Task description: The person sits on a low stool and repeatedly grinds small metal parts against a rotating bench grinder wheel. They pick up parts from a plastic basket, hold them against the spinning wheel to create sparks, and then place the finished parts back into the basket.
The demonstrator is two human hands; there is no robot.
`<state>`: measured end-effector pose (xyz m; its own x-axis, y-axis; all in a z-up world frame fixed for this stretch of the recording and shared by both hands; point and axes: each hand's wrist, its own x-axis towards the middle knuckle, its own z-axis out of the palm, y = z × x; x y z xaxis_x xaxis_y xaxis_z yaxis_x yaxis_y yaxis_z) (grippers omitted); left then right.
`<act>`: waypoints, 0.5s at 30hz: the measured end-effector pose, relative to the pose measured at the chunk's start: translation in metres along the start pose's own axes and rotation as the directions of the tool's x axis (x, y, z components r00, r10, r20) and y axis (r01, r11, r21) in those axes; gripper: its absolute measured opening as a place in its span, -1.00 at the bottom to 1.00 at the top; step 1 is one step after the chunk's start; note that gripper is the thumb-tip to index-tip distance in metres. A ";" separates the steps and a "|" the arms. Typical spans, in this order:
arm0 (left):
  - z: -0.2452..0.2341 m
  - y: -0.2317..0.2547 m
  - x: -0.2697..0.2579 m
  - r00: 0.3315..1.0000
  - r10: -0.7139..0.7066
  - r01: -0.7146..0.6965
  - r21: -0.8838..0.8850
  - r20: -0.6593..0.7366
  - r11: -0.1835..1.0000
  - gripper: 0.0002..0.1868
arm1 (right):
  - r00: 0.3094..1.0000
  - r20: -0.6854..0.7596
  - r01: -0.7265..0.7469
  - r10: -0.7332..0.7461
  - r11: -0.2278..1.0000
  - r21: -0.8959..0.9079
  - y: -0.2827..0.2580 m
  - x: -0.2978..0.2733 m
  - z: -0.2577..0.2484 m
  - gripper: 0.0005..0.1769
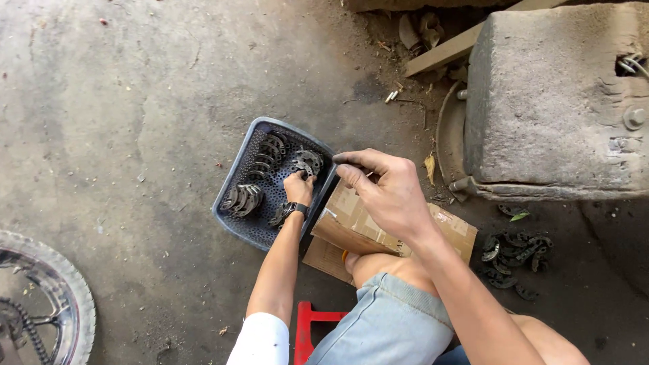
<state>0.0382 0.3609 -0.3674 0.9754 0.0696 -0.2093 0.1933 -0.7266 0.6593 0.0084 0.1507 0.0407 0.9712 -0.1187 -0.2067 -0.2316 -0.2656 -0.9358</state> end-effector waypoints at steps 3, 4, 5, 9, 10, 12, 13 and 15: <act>0.008 -0.004 0.005 1.000 0.020 -0.020 -0.016 0.019 1.000 -0.62 | 1.000 -0.004 -0.011 0.011 0.999 0.039 0.007 0.004 -0.003 -0.78; 0.010 -0.006 0.005 0.999 0.024 -0.023 -0.015 0.023 1.000 -0.62 | 1.000 -0.010 -0.014 0.014 0.999 0.039 0.010 0.004 -0.003 -0.78; 0.012 -0.009 0.006 0.998 0.045 -0.045 0.006 0.047 0.999 -0.67 | 1.000 -0.007 -0.023 0.023 0.998 0.056 0.013 0.004 -0.003 -0.78; 0.008 -0.017 0.006 0.983 0.186 -0.185 0.063 -0.011 0.981 -0.70 | 0.999 -0.035 -0.006 0.005 1.000 -0.029 0.010 0.000 -0.009 -0.76; -0.007 -0.010 0.005 0.981 0.196 -0.196 0.061 -0.003 0.979 -0.70 | 0.999 -0.048 -0.009 0.007 1.000 -0.029 0.013 -0.003 -0.010 -0.76; -0.034 0.011 0.008 0.973 0.216 -0.221 -0.060 -0.078 0.974 -0.78 | 0.997 -0.078 -0.027 0.029 0.999 0.025 0.017 -0.009 -0.017 -0.75; -0.056 0.040 0.008 0.968 0.242 -0.246 -0.069 -0.062 0.967 -0.78 | 0.993 -0.111 -0.028 0.031 0.999 0.022 0.019 -0.012 -0.020 -0.75; -0.096 0.101 0.003 0.951 0.272 -0.288 -0.098 -0.148 0.953 -0.81 | 0.982 -0.161 0.090 -0.095 0.995 -0.036 0.025 -0.024 -0.031 -0.77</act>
<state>0.0705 0.3535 -0.2315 0.9957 -0.0303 0.0877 -0.0865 -0.6456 0.7588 -0.0220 0.1176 0.0311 0.9671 -0.2451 -0.0681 -0.1447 -0.3097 -0.9398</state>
